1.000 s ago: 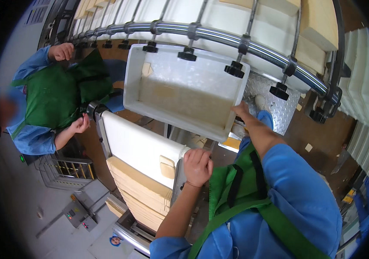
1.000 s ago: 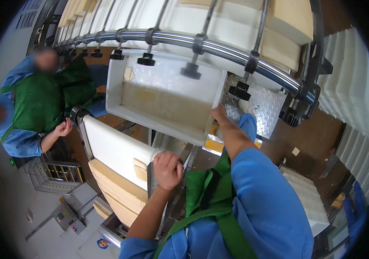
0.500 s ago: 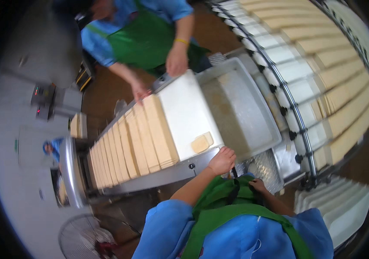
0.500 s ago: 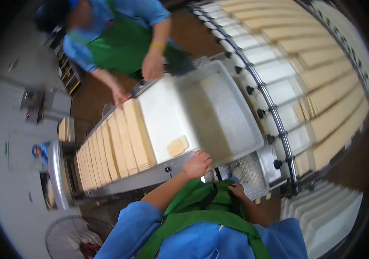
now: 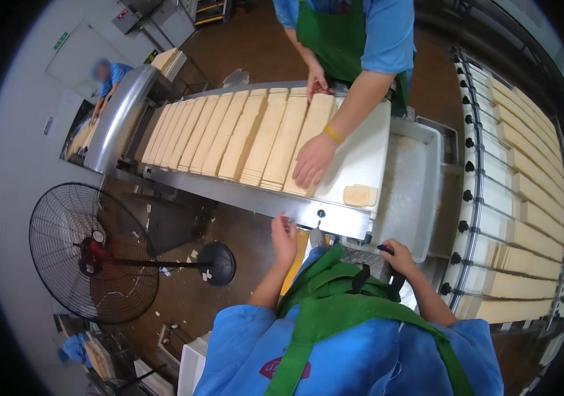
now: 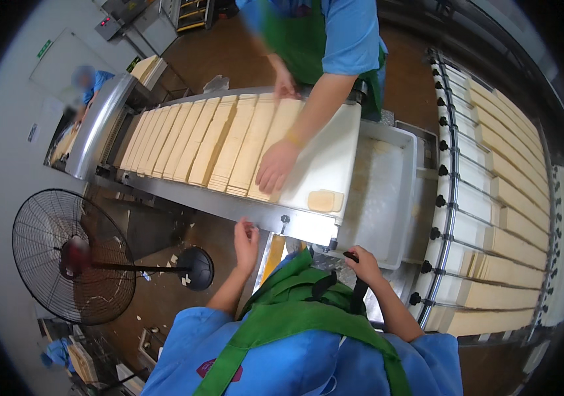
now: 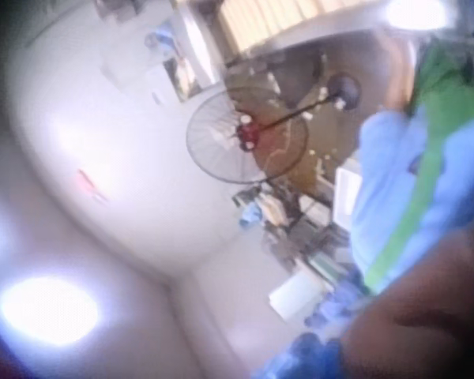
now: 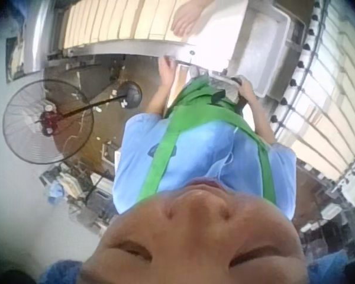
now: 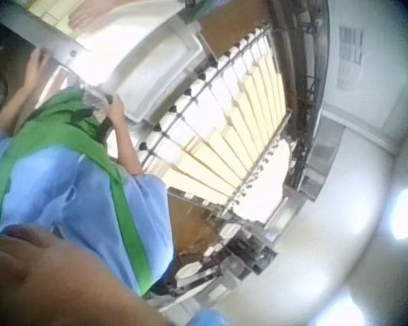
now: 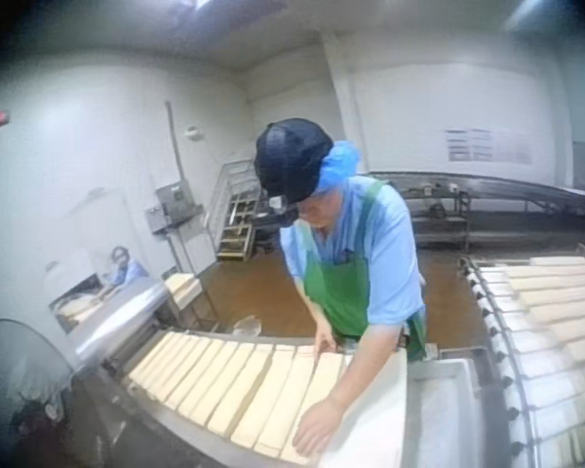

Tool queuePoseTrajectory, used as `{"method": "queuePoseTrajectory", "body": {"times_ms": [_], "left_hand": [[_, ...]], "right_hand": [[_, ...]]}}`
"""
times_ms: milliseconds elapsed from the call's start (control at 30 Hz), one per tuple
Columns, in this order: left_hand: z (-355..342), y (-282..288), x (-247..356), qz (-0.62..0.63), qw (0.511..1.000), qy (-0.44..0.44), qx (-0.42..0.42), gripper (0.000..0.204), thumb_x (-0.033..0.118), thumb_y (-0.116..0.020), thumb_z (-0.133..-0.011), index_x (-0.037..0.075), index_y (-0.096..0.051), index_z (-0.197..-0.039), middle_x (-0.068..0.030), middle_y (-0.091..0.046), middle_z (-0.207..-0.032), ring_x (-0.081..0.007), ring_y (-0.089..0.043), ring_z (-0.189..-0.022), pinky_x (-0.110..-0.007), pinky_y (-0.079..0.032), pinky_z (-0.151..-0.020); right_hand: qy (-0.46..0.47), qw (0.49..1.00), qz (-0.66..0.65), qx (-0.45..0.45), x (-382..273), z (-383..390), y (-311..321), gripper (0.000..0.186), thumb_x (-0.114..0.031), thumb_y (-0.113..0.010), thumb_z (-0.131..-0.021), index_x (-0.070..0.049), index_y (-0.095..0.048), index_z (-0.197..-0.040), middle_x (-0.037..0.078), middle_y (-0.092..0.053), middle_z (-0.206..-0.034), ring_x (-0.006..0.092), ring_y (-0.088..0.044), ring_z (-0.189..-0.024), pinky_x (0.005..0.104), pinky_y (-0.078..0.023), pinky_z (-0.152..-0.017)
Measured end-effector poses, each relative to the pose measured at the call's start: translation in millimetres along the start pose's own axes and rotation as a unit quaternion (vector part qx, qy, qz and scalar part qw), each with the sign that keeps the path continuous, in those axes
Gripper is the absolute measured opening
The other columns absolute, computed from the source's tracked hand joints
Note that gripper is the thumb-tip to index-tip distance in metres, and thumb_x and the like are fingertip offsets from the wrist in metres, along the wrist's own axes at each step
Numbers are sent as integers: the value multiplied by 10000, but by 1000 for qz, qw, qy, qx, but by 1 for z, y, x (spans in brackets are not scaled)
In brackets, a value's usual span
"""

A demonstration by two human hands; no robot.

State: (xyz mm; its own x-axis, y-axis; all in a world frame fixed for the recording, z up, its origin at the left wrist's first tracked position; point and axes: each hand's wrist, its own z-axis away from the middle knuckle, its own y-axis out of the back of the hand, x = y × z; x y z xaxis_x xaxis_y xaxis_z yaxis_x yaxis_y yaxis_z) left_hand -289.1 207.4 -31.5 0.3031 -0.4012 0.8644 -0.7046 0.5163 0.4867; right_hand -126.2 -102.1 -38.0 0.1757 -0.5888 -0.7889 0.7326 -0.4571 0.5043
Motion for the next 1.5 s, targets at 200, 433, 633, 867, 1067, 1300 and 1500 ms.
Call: {"method": "queuePoseTrajectory", "body": {"times_ms": [200, 433, 633, 867, 1067, 1300, 1500], "left_hand": [[-79, 3, -35, 23, 991, 100, 90, 680, 15, -631, -799, -40, -269, -1371, -105, -528, -868, -143, -542, -692, -281, -479, -626], [-130, -15, -27, -8, 992, 114, 44, 824, 52, -752, -681, -99, -289, -1346, -78, -493, -775, -140, -526, -642, -273, -474, -593], [-135, -6, -11, 27, 989, 142, -10, 810, 82, -770, -680, -92, -328, -1337, -56, -515, -702, -137, -503, -619, -269, -462, -582], [-143, 9, -6, 31, 989, 126, -64, 798, 86, -772, -687, -92, -329, -1326, -51, -507, -672, -139, -487, -581, -271, -446, -550], [-147, 7, -5, 2, 985, 124, -118, 848, 144, -765, -691, -125, -295, -1343, -128, -531, -818, -193, -479, -629, -318, -437, -578], [-153, 4, -24, -71, 979, 18, -190, 908, 141, -762, -680, -88, -231, -1380, -290, -502, -1129, -389, -543, -945, -409, -452, -840], [-177, 10, 4, -187, 926, -68, -321, 954, 147, -776, -654, 29, -215, -1417, -319, -467, -1140, -461, -499, -1038, -446, -431, -900]], "right_hand": [[153, 977, 124, -86, -145, -41, 33, 326, -188, -641, -804, -36, -561, -1081, 164, -600, -1070, 320, -584, -976, 388, -459, -845], [292, 938, 160, -91, -253, -160, 39, 428, -187, -633, -811, -30, -506, -1189, 172, -530, -1218, 325, -511, -1118, 382, -417, -944], [323, 900, 291, 23, -267, -324, 15, 554, -159, -630, -785, 22, -440, -1273, 182, -417, -1357, 334, -385, -1258, 364, -337, -1044], [171, 925, 340, -16, -284, -461, 1, 644, -187, -596, -769, 39, -371, -1329, 191, -360, -1402, 328, -361, -1283, 382, -327, -1050], [115, 935, 325, 84, -259, -493, -20, 576, -240, -641, -746, -7, -459, -1240, 145, -443, -1305, 292, -412, -1219, 450, -331, -1018], [13, 920, 379, 100, -251, -440, 41, 509, -357, -689, -726, -71, -562, -1128, 90, -518, -1221, 224, -452, -1177, 459, -344, -932], [47, 941, 233, 243, -147, -325, 103, 610, -371, -746, -699, -42, -492, -1145, 157, -583, -1075, 317, -530, -1057, 477, -357, -913]]}}
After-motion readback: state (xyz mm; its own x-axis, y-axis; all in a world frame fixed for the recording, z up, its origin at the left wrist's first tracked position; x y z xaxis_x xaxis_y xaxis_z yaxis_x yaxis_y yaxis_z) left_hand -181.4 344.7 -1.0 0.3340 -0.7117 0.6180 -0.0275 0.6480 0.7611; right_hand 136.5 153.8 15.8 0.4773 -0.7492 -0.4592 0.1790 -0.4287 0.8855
